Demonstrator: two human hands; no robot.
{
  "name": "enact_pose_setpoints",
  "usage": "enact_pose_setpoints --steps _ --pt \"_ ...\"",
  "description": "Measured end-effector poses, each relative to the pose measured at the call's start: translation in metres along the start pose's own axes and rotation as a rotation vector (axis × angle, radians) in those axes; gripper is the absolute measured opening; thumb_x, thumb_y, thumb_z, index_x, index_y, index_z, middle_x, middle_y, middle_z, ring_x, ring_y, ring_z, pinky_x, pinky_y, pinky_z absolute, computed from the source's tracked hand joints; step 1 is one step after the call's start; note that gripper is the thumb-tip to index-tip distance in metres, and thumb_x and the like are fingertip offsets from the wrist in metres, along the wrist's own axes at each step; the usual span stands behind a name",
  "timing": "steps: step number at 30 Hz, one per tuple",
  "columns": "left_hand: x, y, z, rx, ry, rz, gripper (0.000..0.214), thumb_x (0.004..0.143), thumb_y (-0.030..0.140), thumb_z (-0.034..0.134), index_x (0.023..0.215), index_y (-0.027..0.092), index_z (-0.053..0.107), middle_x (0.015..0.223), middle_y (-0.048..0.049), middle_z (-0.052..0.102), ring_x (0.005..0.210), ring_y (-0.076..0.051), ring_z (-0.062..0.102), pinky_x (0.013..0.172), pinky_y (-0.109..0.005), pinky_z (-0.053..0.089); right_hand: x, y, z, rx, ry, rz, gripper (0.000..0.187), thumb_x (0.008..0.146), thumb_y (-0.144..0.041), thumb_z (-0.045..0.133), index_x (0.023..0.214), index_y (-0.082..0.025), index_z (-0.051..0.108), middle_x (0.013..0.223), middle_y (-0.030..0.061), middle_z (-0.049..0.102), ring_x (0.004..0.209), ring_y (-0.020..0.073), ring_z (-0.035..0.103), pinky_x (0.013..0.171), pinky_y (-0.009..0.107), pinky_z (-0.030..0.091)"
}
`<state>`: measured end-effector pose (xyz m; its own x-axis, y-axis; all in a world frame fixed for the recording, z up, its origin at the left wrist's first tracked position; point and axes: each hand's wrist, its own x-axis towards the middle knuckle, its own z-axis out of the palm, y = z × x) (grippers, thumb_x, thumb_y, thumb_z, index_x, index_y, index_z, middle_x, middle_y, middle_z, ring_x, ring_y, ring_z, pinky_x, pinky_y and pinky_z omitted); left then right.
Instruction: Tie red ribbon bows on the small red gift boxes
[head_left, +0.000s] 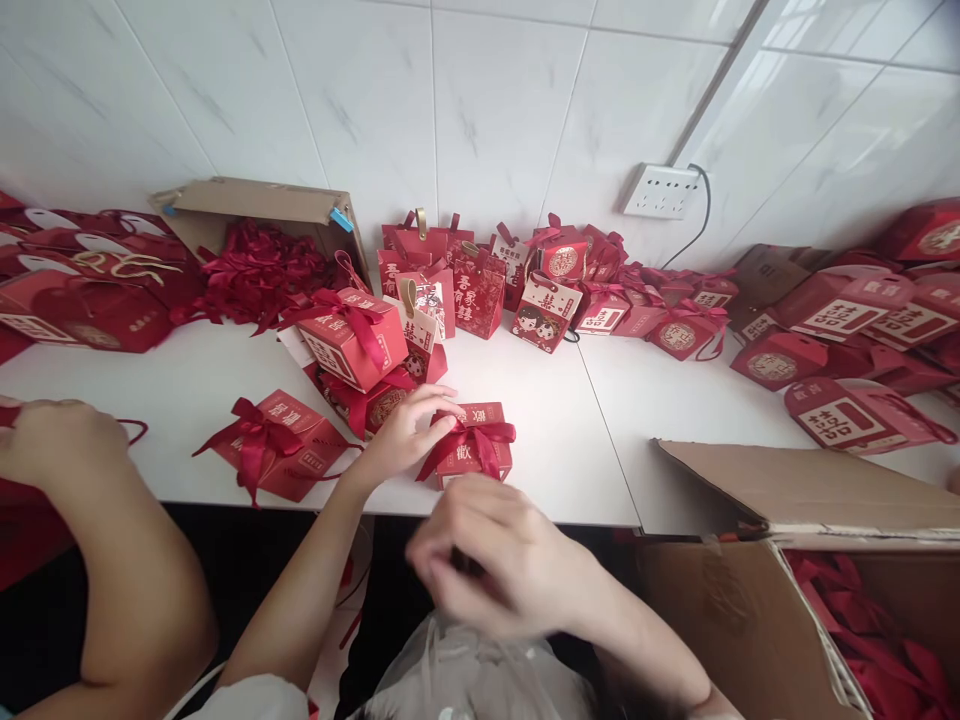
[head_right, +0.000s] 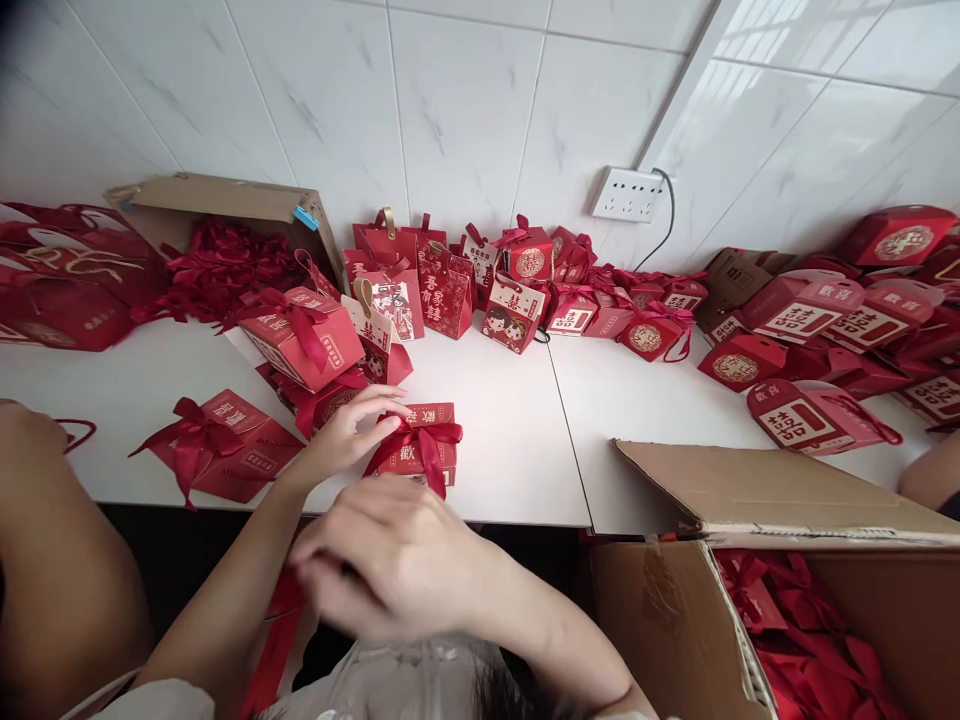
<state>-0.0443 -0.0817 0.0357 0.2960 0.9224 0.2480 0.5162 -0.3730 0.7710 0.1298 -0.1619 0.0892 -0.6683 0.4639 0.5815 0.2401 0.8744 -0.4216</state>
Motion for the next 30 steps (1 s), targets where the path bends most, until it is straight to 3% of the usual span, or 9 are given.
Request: enact_pose_setpoints --steps 4,8,13,17,30 --pt "0.008 -0.007 -0.005 -0.016 -0.127 -0.009 0.02 0.084 0.032 0.05 0.088 0.02 0.066 0.111 -0.0049 0.061 0.11 -0.02 0.056 0.102 -0.035 0.04 0.0 0.037 0.042 -0.359 0.038 0.061 0.016 0.09 -0.019 0.047 0.09 -0.013 0.062 0.084 0.009 0.064 0.08 0.0208 0.053 0.069 0.033 0.044" --pt "0.01 -0.009 -0.004 -0.051 -0.171 0.0 0.022 0.086 0.031 0.047 0.089 0.02 0.065 0.115 -0.006 0.059 0.114 -0.02 0.053 0.103 -0.035 0.039 -0.011 0.054 0.067 -0.499 0.087 0.073 0.021 0.09 -0.014 0.046 0.107 -0.011 0.058 0.104 0.0108 0.063 0.091 0.0214 0.053 0.076 0.035 0.041" --pt "0.008 0.002 -0.001 -0.016 -0.19 0.001 0.031 0.09 0.023 0.034 0.084 0.02 0.064 0.117 -0.0048 0.057 0.117 -0.018 0.051 0.105 -0.034 0.037 -0.018 0.055 0.072 -0.438 0.272 0.056 0.016 0.09 -0.009 0.046 0.092 -0.014 0.06 0.087 0.0062 0.064 0.078 0.0164 0.051 0.071 0.031 0.04" --pt "0.004 0.013 0.003 0.066 -0.177 0.007 0.017 0.086 0.026 0.046 0.086 0.021 0.061 0.116 -0.0042 0.056 0.115 -0.02 0.052 0.101 -0.035 0.04 -0.024 0.057 0.073 -0.363 0.372 0.017 0.013 0.088 -0.009 0.05 0.093 -0.015 0.061 0.083 0.0053 0.064 0.078 0.0159 0.053 0.073 0.031 0.043" --pt "0.004 0.014 0.017 -0.033 -0.064 -0.075 0.009 0.076 0.026 0.056 0.074 0.019 0.062 0.117 -0.0068 0.057 0.111 -0.022 0.055 0.101 -0.036 0.042 -0.034 0.068 0.071 -0.263 0.425 -0.089 0.013 0.085 -0.01 0.057 0.094 -0.018 0.062 0.078 0.002 0.066 0.076 0.0127 0.058 0.077 0.033 0.047"
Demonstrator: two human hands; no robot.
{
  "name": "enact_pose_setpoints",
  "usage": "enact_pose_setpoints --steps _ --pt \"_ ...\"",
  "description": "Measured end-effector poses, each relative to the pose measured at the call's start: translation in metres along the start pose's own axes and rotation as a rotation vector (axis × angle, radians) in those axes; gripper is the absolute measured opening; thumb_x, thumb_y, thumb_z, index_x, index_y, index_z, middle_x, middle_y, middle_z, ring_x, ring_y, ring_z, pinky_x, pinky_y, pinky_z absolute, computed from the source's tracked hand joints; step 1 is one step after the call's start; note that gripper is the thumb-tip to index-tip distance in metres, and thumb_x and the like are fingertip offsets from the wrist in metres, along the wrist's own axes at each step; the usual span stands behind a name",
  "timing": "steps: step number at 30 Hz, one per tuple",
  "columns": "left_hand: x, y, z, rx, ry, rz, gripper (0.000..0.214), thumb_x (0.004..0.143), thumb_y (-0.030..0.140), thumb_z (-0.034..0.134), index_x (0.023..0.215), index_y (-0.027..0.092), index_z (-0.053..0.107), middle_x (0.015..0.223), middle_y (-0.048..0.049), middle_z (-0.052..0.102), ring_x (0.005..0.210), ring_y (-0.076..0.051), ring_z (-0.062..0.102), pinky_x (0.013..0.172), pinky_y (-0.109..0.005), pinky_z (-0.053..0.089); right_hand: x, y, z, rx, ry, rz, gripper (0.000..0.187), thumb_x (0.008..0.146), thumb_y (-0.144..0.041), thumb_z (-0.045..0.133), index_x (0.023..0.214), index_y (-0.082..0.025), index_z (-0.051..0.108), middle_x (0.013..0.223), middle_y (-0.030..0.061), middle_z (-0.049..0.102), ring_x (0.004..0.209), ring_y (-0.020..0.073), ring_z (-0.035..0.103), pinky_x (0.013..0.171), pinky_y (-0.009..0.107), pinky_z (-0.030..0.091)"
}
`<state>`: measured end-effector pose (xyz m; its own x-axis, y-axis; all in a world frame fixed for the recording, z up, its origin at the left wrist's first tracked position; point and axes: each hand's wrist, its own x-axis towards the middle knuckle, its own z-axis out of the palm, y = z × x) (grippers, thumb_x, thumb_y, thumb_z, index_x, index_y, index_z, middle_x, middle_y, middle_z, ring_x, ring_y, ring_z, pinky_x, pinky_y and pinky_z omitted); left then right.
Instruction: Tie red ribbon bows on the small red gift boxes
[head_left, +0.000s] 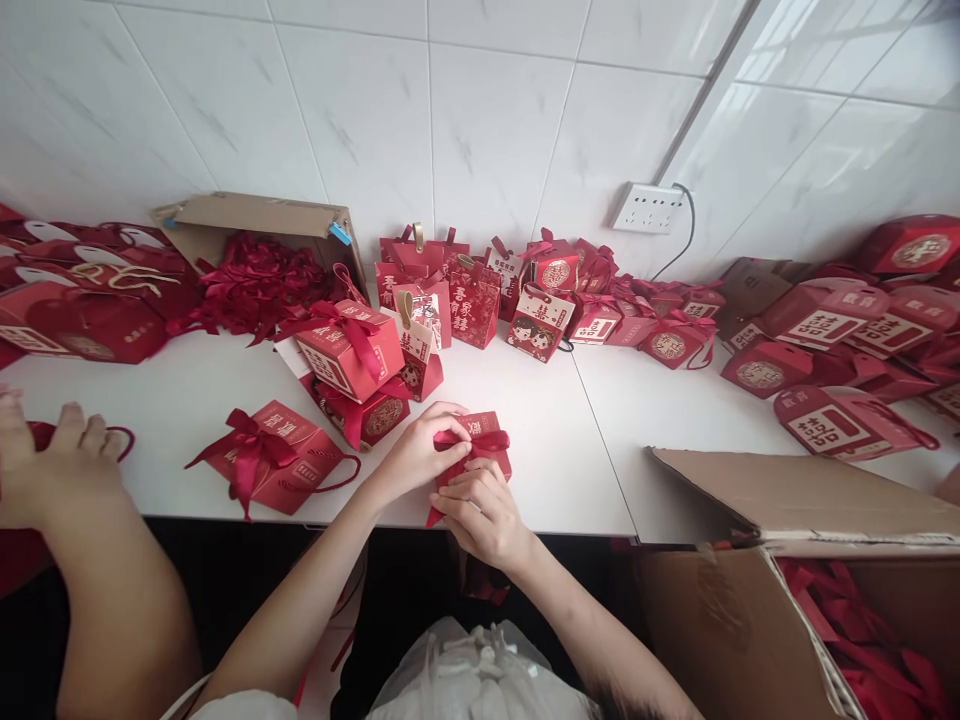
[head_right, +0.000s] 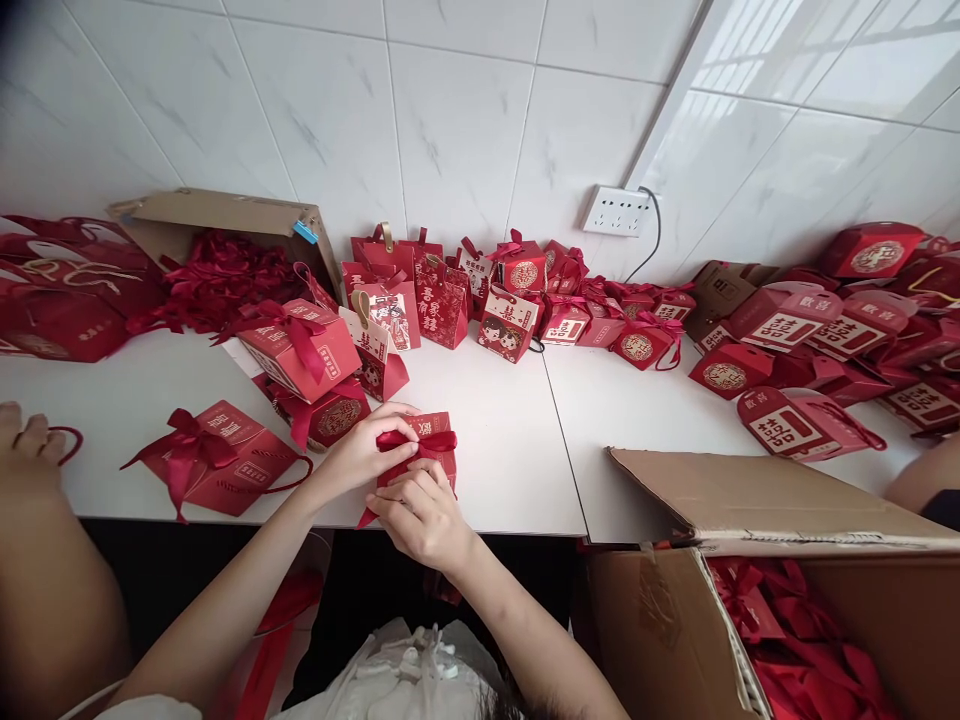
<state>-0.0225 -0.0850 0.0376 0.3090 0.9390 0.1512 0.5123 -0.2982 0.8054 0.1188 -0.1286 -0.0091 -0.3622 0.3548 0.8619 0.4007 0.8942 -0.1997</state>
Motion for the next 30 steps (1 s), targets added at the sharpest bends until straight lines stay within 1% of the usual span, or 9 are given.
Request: enact_pose_setpoints --steps 14,17,19,20,22,23,25,28,30 --pt "0.001 -0.005 0.003 -0.036 -0.003 0.018 0.009 0.078 0.025 0.058 0.074 0.019 0.063 0.116 -0.0071 0.057 0.113 -0.021 0.054 0.101 -0.034 0.041 0.0 0.001 -0.005 0.091 -0.018 -0.096 0.011 0.083 -0.007 0.058 0.09 -0.016 0.06 0.074 0.0004 0.067 0.073 0.011 0.06 0.077 0.032 0.043" --pt "0.0 -0.008 0.002 -0.029 -0.022 0.051 0.011 0.079 0.028 0.057 0.077 0.018 0.062 0.118 -0.0073 0.056 0.115 -0.021 0.053 0.104 -0.034 0.038 0.006 -0.002 -0.016 0.108 -0.09 -0.116 0.007 0.086 -0.021 0.057 0.09 -0.016 0.06 0.075 0.0016 0.066 0.071 0.0129 0.059 0.076 0.034 0.042" --pt "-0.004 -0.011 -0.001 -0.041 -0.016 0.087 0.017 0.079 0.033 0.059 0.088 0.019 0.062 0.123 -0.0082 0.053 0.12 -0.022 0.048 0.106 -0.035 0.035 0.012 0.001 -0.03 0.145 -0.07 -0.077 0.022 0.089 -0.035 0.049 0.089 -0.017 0.06 0.075 0.0038 0.064 0.071 0.0157 0.057 0.072 0.036 0.042" --pt "-0.006 -0.011 -0.002 -0.053 0.01 0.093 0.024 0.078 0.036 0.059 0.097 0.02 0.06 0.125 -0.0087 0.052 0.123 -0.022 0.046 0.106 -0.036 0.034 0.014 0.005 -0.037 0.146 -0.019 0.008 0.026 0.091 -0.037 0.044 0.086 -0.017 0.059 0.074 0.0046 0.062 0.07 0.0166 0.056 0.069 0.036 0.042" --pt "-0.012 -0.011 -0.003 -0.071 0.142 0.027 0.035 0.079 0.04 0.057 0.108 0.02 0.054 0.124 -0.0093 0.052 0.119 -0.022 0.049 0.101 -0.036 0.038 0.02 0.017 -0.05 0.076 0.08 0.318 0.03 0.092 -0.035 0.036 0.073 -0.019 0.053 0.067 0.0039 0.056 0.065 0.0165 0.051 0.063 0.033 0.04" --pt "-0.015 -0.01 -0.002 -0.063 0.225 -0.049 0.034 0.08 0.042 0.054 0.105 0.02 0.052 0.117 -0.0088 0.056 0.11 -0.022 0.053 0.095 -0.035 0.042 0.022 0.025 -0.054 0.027 0.074 0.511 0.033 0.093 -0.035 0.035 0.067 -0.02 0.048 0.063 0.0024 0.052 0.061 0.0157 0.048 0.059 0.031 0.038" --pt "-0.019 -0.006 -0.001 -0.007 0.314 -0.226 0.027 0.082 0.046 0.047 0.086 0.02 0.052 0.09 -0.0041 0.061 0.086 -0.019 0.059 0.078 -0.031 0.046 0.027 0.041 -0.056 -0.02 -0.07 0.838 0.038 0.092 -0.042 0.037 0.06 -0.022 0.038 0.057 -0.0009 0.045 0.054 0.0138 0.041 0.053 0.029 0.034" --pt "-0.022 0.001 0.003 0.084 0.256 -0.352 0.037 0.082 0.049 0.045 0.06 0.02 0.04 0.057 0.0031 0.047 0.058 -0.014 0.049 0.058 -0.026 0.039 0.032 0.057 -0.047 0.095 -0.318 1.028 0.047 0.088 -0.055 0.039 0.055 -0.022 0.031 0.051 -0.0046 0.036 0.048 0.0109 0.032 0.048 0.026 0.027" --pt "-0.023 0.005 0.006 0.079 0.248 -0.332 0.038 0.082 0.046 0.046 0.057 0.02 0.035 0.052 0.0047 0.039 0.052 -0.012 0.043 0.053 -0.024 0.034 0.033 0.061 -0.039 0.16 -0.348 1.059 0.049 0.085 -0.057 0.042 0.053 -0.022 0.029 0.049 -0.0055 0.032 0.047 0.0098 0.029 0.047 0.025 0.025"
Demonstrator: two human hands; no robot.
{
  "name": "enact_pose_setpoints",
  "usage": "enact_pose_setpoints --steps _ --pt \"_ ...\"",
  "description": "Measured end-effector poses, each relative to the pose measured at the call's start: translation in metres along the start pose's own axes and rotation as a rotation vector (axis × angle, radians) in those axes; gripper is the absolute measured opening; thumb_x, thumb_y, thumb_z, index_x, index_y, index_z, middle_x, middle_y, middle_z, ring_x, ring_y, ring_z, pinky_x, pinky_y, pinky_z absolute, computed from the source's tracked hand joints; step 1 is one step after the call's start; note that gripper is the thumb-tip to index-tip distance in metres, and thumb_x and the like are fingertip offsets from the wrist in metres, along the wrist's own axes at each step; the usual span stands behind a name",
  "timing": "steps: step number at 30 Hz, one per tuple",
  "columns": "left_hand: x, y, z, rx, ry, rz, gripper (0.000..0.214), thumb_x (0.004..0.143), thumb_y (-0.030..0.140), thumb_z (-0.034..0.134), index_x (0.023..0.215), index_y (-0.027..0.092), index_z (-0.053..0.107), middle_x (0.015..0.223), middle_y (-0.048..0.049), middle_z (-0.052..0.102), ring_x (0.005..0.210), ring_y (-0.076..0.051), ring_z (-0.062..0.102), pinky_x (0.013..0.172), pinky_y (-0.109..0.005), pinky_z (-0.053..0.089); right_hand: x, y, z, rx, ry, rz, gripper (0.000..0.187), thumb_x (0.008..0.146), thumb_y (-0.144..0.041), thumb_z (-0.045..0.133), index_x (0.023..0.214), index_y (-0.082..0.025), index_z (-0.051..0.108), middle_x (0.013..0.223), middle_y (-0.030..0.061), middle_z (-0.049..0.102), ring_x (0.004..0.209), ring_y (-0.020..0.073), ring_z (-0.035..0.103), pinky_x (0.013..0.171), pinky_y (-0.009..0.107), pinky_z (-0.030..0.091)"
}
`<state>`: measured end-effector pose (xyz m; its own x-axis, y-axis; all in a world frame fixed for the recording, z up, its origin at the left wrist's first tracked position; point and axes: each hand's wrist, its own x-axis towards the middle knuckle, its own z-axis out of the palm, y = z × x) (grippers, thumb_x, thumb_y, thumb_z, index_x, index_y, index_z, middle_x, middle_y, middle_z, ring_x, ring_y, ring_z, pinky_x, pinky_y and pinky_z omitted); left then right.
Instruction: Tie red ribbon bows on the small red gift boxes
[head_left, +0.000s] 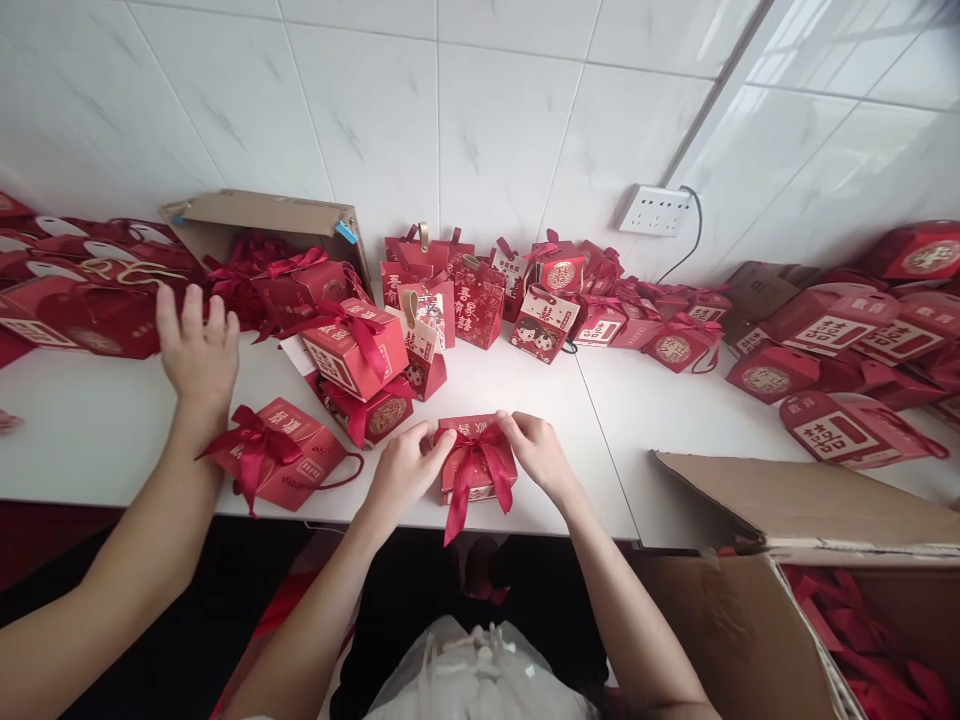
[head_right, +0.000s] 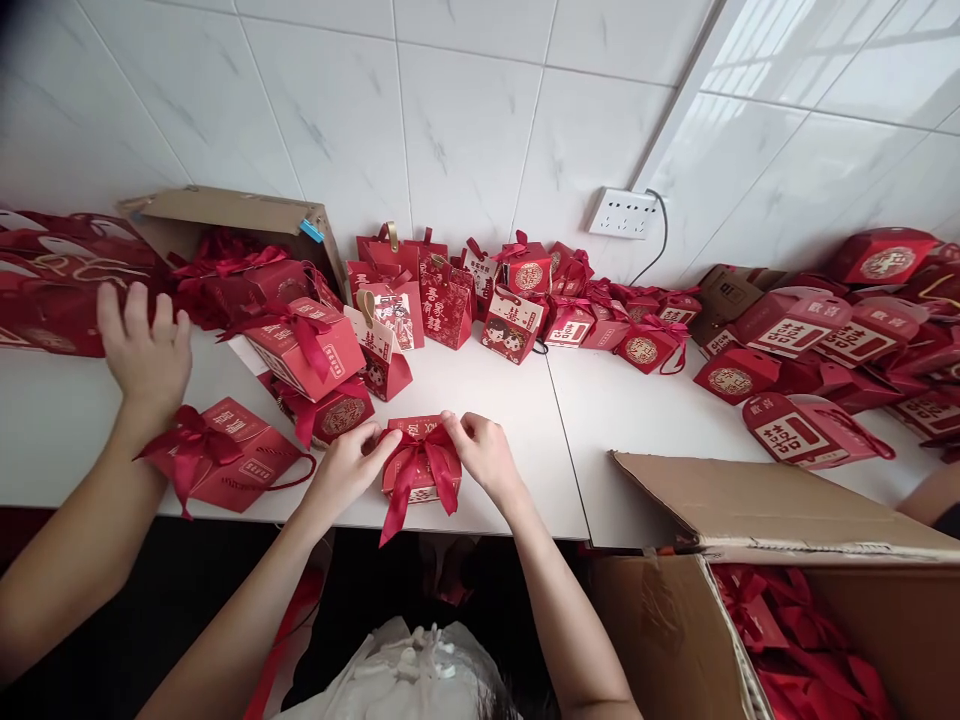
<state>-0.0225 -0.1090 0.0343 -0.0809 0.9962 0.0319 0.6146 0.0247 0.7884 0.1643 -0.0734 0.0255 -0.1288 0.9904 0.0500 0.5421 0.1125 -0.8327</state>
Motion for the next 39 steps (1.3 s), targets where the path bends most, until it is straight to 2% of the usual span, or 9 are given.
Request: enact_pose_setpoints --steps 9,18,22,25,27,29,31,36,39 --pt "-0.01 -0.01 0.018 -0.206 0.163 0.059 0.035 0.086 0.037 0.042 0.059 0.021 0.025 0.054 0.0053 0.026 0.05 -0.01 0.031 0.049 -0.022 0.029 -0.019 0.009 0.013 0.282 0.032 -0.115 0.038 0.088 -0.048 0.043 0.061 -0.021 0.036 0.058 -0.004 0.038 0.056 0.0105 0.036 0.052 0.023 0.032" --pt "-0.01 -0.009 0.023 -0.15 0.166 0.082 0.032 0.086 0.036 0.04 0.06 0.021 0.027 0.056 0.0046 0.03 0.051 -0.01 0.034 0.051 -0.022 0.031 -0.025 0.027 0.026 0.393 0.095 -0.145 0.04 0.088 -0.05 0.043 0.062 -0.022 0.032 0.058 -0.0052 0.033 0.052 0.0095 0.031 0.047 0.023 0.029" --pt "-0.006 -0.01 0.018 -0.192 0.134 0.064 0.034 0.084 0.038 0.043 0.059 0.021 0.026 0.054 0.0053 0.029 0.049 -0.01 0.035 0.05 -0.021 0.033 -0.022 0.034 0.017 0.414 0.059 -0.166 0.041 0.087 -0.054 0.043 0.065 -0.021 0.037 0.061 -0.0038 0.04 0.055 0.0106 0.041 0.054 0.025 0.04" --pt "-0.003 -0.01 0.013 -0.219 0.099 0.087 0.023 0.083 0.038 0.046 0.068 0.021 0.042 0.065 0.0031 0.048 0.063 -0.011 0.051 0.061 -0.021 0.043 -0.019 0.039 0.002 0.372 -0.08 -0.288 0.054 0.071 -0.061 0.063 0.103 -0.02 0.048 0.105 0.009 0.052 0.095 0.0213 0.055 0.078 0.036 0.05" --pt "-0.003 -0.009 0.013 -0.224 0.107 0.128 0.018 0.083 0.037 0.048 0.078 0.02 0.049 0.08 -0.0004 0.056 0.077 -0.014 0.057 0.069 -0.023 0.047 -0.018 0.041 -0.004 0.27 -0.226 -0.355 0.092 0.06 -0.057 0.075 0.133 -0.023 0.029 0.134 0.0162 0.035 0.119 0.028 0.045 0.091 0.044 0.047" --pt "-0.006 -0.005 0.014 -0.209 0.155 0.195 0.016 0.084 0.035 0.049 0.078 0.02 0.051 0.082 -0.0017 0.056 0.08 -0.014 0.057 0.07 -0.025 0.049 -0.019 0.041 -0.002 0.169 -0.305 -0.375 0.105 0.062 -0.048 0.077 0.142 -0.025 0.013 0.14 0.0176 0.028 0.124 0.0287 0.042 0.096 0.047 0.045" --pt "-0.011 0.002 0.017 -0.157 0.226 0.332 0.016 0.086 0.032 0.05 0.076 0.02 0.053 0.078 -0.0015 0.056 0.076 -0.014 0.056 0.07 -0.026 0.049 -0.023 0.039 0.002 0.125 -0.237 -0.402 0.103 0.067 -0.044 0.075 0.144 -0.025 0.009 0.137 0.0169 0.032 0.121 0.0277 0.045 0.096 0.048 0.046" --pt "-0.023 0.032 0.017 0.051 0.416 0.928 0.006 0.084 0.025 0.058 0.082 0.025 0.063 0.073 -0.0015 0.062 0.084 -0.018 0.056 0.078 -0.033 0.048 -0.037 0.021 0.001 0.081 0.281 -0.585 0.095 0.072 -0.039 0.072 0.144 -0.025 0.012 0.136 0.0169 0.031 0.129 0.0312 0.035 0.098 0.051 0.044" --pt "-0.025 0.051 0.015 0.096 0.504 1.172 0.012 0.084 0.019 0.058 0.089 0.027 0.065 0.071 -0.0009 0.065 0.085 -0.019 0.056 0.078 -0.034 0.048 -0.045 0.008 -0.014 0.033 0.467 -0.693 0.091 0.074 -0.035 0.071 0.144 -0.026 0.014 0.137 0.0169 0.033 0.129 0.0325 0.035 0.102 0.054 0.039"
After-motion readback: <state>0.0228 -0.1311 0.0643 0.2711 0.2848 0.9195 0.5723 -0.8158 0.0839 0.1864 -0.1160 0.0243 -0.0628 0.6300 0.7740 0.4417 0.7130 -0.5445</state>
